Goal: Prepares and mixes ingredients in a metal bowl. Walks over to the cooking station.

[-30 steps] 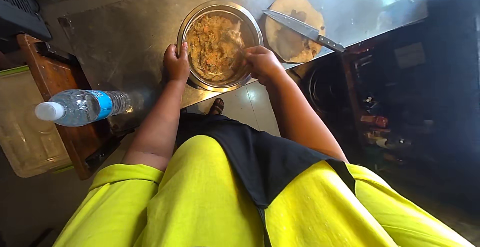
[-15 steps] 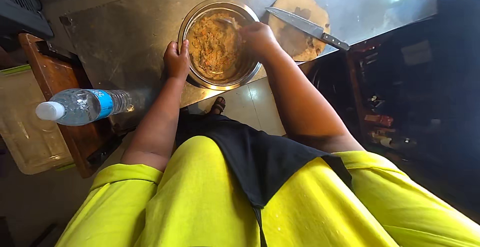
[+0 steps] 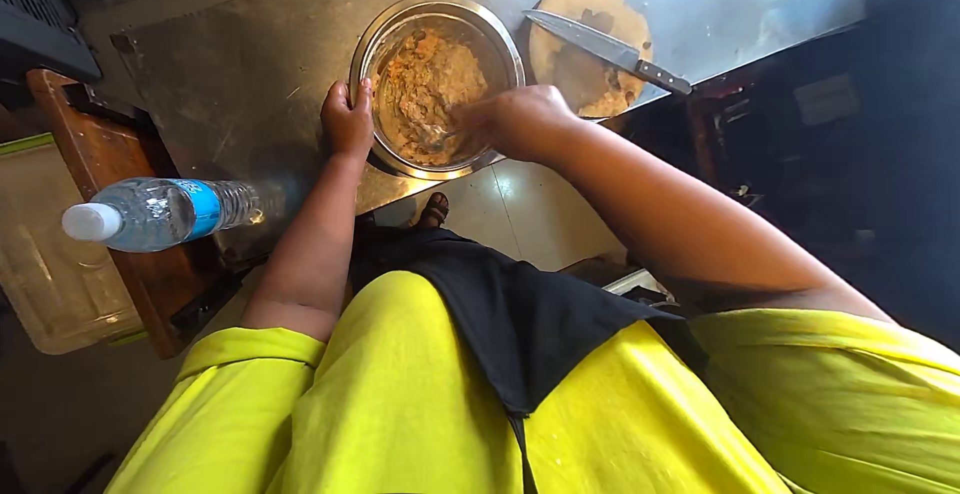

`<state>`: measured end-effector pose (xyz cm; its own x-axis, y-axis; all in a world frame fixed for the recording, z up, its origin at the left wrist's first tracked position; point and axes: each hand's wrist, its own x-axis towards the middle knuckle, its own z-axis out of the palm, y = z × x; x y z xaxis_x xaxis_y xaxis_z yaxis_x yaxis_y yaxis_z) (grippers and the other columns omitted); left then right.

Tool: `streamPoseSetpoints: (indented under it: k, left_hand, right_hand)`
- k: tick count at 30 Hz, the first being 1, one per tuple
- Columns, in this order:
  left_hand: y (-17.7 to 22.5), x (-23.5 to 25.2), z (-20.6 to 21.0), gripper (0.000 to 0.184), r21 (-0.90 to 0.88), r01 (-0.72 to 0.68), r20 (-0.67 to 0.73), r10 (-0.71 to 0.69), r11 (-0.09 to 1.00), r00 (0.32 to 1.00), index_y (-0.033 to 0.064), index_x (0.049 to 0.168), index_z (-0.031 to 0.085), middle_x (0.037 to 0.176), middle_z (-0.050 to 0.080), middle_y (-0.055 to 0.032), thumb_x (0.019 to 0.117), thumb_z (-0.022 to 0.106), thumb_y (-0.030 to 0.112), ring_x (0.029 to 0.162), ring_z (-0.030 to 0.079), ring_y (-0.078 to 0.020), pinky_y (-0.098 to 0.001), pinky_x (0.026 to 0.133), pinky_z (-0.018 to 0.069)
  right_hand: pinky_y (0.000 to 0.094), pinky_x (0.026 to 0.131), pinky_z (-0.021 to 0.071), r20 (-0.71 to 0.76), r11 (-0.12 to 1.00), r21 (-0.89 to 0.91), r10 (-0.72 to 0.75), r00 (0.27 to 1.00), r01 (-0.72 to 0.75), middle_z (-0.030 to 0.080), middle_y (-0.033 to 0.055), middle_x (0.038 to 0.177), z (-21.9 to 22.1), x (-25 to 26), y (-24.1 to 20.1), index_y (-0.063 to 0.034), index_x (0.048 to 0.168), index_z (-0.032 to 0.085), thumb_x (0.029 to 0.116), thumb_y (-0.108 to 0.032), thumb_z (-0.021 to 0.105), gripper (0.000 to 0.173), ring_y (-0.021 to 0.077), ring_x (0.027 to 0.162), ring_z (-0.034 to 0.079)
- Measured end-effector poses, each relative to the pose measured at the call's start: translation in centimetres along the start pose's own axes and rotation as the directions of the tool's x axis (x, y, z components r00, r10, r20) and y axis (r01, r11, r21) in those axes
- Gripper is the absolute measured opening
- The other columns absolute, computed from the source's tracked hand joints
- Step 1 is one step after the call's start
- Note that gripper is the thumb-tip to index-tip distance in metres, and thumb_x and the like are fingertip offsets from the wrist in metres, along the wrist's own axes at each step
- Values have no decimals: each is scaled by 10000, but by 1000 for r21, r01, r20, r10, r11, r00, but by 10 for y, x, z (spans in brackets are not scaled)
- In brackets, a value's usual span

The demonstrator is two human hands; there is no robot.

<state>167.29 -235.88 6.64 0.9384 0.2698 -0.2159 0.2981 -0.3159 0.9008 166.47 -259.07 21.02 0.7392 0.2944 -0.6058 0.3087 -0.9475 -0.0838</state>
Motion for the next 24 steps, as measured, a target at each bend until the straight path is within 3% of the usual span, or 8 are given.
streamPoseSetpoints:
  k: [2, 6, 10, 13, 16, 20, 24]
  left_hand:
    - [1, -1, 0, 333, 11, 0, 1, 0, 1000, 1000, 77, 856, 509, 728, 473, -15, 1043, 588, 340, 659, 493, -122, -321, 675, 444]
    - [0, -2, 1, 330, 31, -3, -13, 3, 1000, 1000, 50, 885, 545, 763, 502, -36, 1034, 601, 339, 700, 516, -131, -333, 707, 456]
    - [0, -3, 2, 334, 27, -3, -21, 4, 1000, 1000, 53, 876, 537, 753, 498, -33, 1034, 602, 340, 692, 515, -126, -328, 699, 452]
    - [1, -3, 1, 336, 24, 15, -22, -15, 1000, 1000, 61, 880, 534, 752, 494, -28, 1034, 605, 352, 682, 511, -122, -321, 690, 453]
    - [0, -2, 4, 342, 21, 11, -34, -10, 1000, 999, 68, 861, 515, 739, 466, -20, 1034, 606, 349, 663, 483, -124, -318, 671, 437]
    - [0, -1, 6, 337, 17, 41, -49, -40, 999, 998, 49, 911, 563, 774, 525, -39, 1030, 614, 360, 708, 543, -133, -335, 721, 480]
    - [0, -1, 10, 367, 4, 53, -71, -53, 999, 996, 66, 868, 532, 754, 485, -28, 1028, 614, 386, 690, 510, -135, -339, 701, 459]
  right_hand:
    - [714, 778, 501, -48, 998, -35, 51, 998, -53, 749, 157, 1081, -6, -11, 14, -309, 1241, 726, 1037, -211, 546, 289, 447, 1020, 700]
    - [690, 787, 494, -163, 989, -27, 136, 977, -142, 745, 169, 1074, -16, -24, 23, -193, 1155, 748, 1055, -240, 512, 261, 442, 1031, 695]
    - [680, 767, 510, -289, 990, 7, 134, 948, -138, 736, 189, 1081, -15, -26, 24, -146, 1172, 731, 1052, -158, 481, 278, 446, 1018, 703]
    - [688, 792, 509, -255, 972, 48, 234, 938, -229, 708, 227, 1137, -17, -15, 14, -133, 1220, 699, 1040, -132, 486, 279, 469, 1065, 684]
    - [712, 770, 514, -177, 951, 51, 310, 934, -306, 695, 262, 1130, -13, 11, -1, -86, 1202, 682, 969, -116, 584, 255, 496, 1060, 676]
    - [696, 778, 518, -76, 975, 9, 221, 972, -221, 684, 266, 1137, -9, 39, -30, -41, 1206, 659, 952, -147, 621, 278, 494, 1068, 669]
    - [678, 759, 530, -31, 997, -54, 48, 998, -50, 686, 248, 1100, 0, 32, -55, -48, 1177, 683, 938, -120, 625, 256, 476, 1037, 672]
